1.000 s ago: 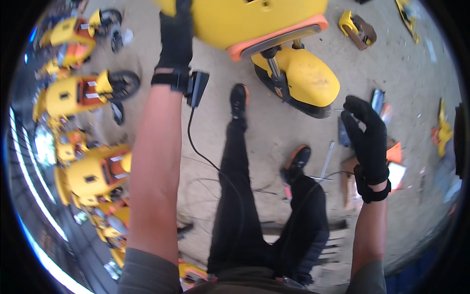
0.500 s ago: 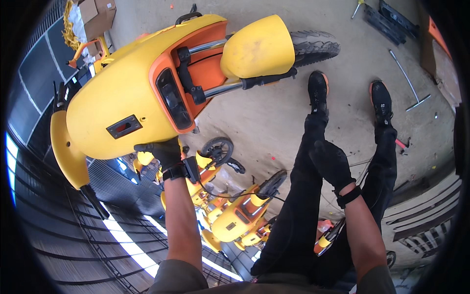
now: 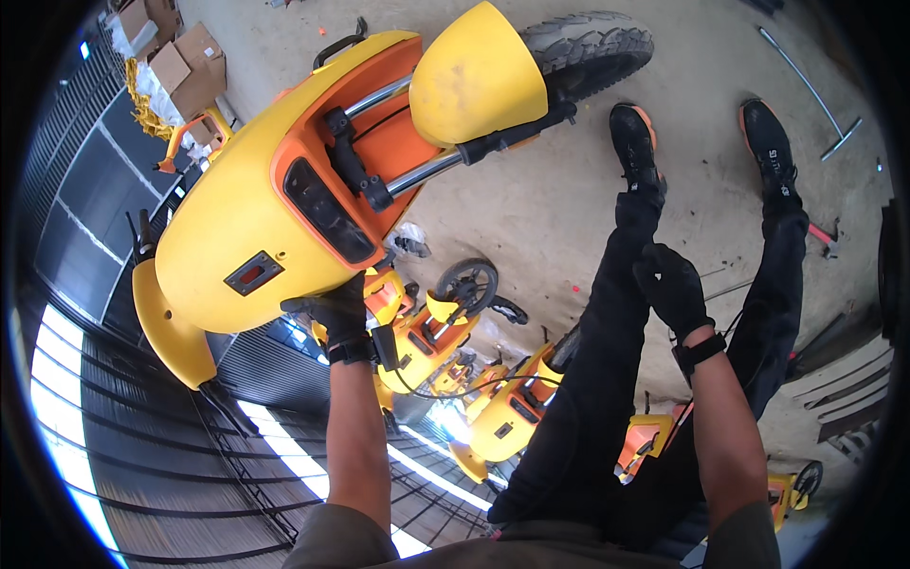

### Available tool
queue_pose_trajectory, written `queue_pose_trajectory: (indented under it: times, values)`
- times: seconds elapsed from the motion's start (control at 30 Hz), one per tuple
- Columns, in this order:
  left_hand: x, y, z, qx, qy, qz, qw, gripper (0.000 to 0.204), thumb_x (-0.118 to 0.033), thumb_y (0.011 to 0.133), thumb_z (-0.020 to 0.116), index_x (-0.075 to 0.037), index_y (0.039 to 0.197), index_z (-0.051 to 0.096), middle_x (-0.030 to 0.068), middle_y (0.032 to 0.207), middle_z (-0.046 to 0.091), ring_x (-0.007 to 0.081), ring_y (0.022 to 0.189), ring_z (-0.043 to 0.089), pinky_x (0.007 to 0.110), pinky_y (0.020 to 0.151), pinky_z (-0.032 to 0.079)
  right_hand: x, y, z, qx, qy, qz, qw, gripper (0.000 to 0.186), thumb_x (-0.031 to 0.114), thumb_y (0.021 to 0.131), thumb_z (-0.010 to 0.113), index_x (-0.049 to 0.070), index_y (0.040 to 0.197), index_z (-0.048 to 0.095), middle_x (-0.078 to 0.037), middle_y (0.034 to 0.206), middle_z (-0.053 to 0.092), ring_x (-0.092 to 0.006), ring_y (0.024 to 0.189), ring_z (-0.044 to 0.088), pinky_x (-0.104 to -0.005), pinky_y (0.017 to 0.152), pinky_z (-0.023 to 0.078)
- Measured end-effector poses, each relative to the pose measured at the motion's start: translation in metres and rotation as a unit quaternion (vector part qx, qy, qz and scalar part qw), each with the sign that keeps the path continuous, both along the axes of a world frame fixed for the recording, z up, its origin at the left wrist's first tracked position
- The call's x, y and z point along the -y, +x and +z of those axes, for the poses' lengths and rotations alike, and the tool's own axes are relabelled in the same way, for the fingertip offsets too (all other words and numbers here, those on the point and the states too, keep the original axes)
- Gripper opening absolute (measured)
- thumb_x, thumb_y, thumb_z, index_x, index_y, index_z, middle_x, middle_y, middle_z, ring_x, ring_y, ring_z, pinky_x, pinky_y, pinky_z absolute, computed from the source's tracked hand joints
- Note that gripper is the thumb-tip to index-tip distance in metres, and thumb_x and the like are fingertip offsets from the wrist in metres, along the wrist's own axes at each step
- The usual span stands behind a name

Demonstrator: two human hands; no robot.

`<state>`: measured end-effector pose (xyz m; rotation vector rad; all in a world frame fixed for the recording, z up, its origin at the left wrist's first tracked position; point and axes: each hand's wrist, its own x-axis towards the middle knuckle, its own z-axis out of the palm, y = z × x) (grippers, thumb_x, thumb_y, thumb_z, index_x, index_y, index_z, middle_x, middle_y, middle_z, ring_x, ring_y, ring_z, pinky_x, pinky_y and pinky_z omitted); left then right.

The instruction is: The person aligns and attaches the plastic body panels of a yellow electric scooter, then uses a hammer to tap the panels into place to ensure a proper fit.

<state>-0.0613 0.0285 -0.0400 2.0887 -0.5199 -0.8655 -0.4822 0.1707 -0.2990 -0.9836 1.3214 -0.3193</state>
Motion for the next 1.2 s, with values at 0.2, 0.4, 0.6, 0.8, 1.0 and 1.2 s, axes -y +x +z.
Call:
queue_pose_trajectory:
  times: [0.2, 0.4, 0.6, 0.8, 1.0, 1.2]
  values:
    - [-0.003, 0.008, 0.001, 0.007, 0.0, 0.004, 1.0, 0.105, -0.088, 0.071, 0.036, -0.012, 0.143, 0.035, 0.0119, 0.144, 0.04, 0.034, 0.128, 0.043, 0.051, 0.099, 0.045, 0.004, 0.001, 0.0, 0.005, -0.001, -0.013, 1.0, 0.025, 0.026, 0.085, 0.064, 0.004, 0.096, 0.061, -0.016, 0.087, 0.065, -0.0362, 0.082, 0.062, -0.0439, 0.071, 0.05]
    - [-0.001, -0.001, 0.0, 0.006, 0.009, -0.004, 1.0, 0.107, -0.089, 0.069, 0.036, -0.013, 0.144, 0.034, 0.0129, 0.145, 0.039, 0.0345, 0.129, 0.042, 0.052, 0.1, 0.045, -0.006, -0.003, -0.007, -0.001, -0.044, -0.029, 0.999, 0.023, 0.024, 0.085, 0.066, 0.005, 0.097, 0.061, -0.015, 0.086, 0.065, -0.0349, 0.082, 0.063, -0.0431, 0.071, 0.051]
    - [0.005, -0.028, 0.004, 0.016, 0.068, -0.017, 0.997, 0.113, -0.091, 0.063, 0.038, -0.013, 0.145, 0.03, 0.0143, 0.147, 0.035, 0.0342, 0.132, 0.041, 0.051, 0.103, 0.043, 0.002, -0.007, -0.005, 0.011, 0.046, 0.015, 0.999, 0.021, 0.024, 0.085, 0.067, 0.007, 0.095, 0.06, -0.015, 0.085, 0.065, -0.0342, 0.079, 0.063, -0.0429, 0.068, 0.05]
    - [0.002, -0.02, 0.009, -0.134, 0.0, 0.029, 0.991, 0.101, -0.078, 0.074, 0.046, -0.007, 0.144, 0.031, 0.0149, 0.147, 0.037, 0.0317, 0.132, 0.041, 0.049, 0.108, 0.037, 0.004, -0.006, -0.01, -0.003, 0.04, 0.027, 0.999, 0.021, 0.025, 0.086, 0.066, 0.007, 0.095, 0.06, -0.014, 0.083, 0.065, -0.0344, 0.078, 0.063, -0.0428, 0.066, 0.049]
    - [-0.006, -0.011, 0.008, -0.176, -0.04, 0.074, 0.981, 0.108, -0.081, 0.069, 0.05, -0.008, 0.146, 0.029, 0.0142, 0.149, 0.034, 0.0349, 0.133, 0.039, 0.052, 0.111, 0.033, -0.008, -0.017, -0.019, -0.057, 0.016, 0.101, 0.993, 0.018, 0.024, 0.085, 0.065, 0.007, 0.089, 0.059, -0.014, 0.082, 0.064, -0.0344, 0.078, 0.062, -0.0426, 0.067, 0.049]
    - [-0.003, -0.02, 0.005, -0.216, -0.058, 0.103, 0.969, 0.111, -0.085, 0.068, 0.042, -0.01, 0.148, 0.026, 0.015, 0.149, 0.033, 0.0348, 0.133, 0.039, 0.053, 0.108, 0.036, -0.002, -0.029, -0.022, -0.079, -0.025, 0.113, 0.99, 0.018, 0.023, 0.085, 0.062, 0.006, 0.081, 0.058, -0.015, 0.079, 0.06, -0.0364, 0.077, 0.06, -0.0444, 0.068, 0.048]
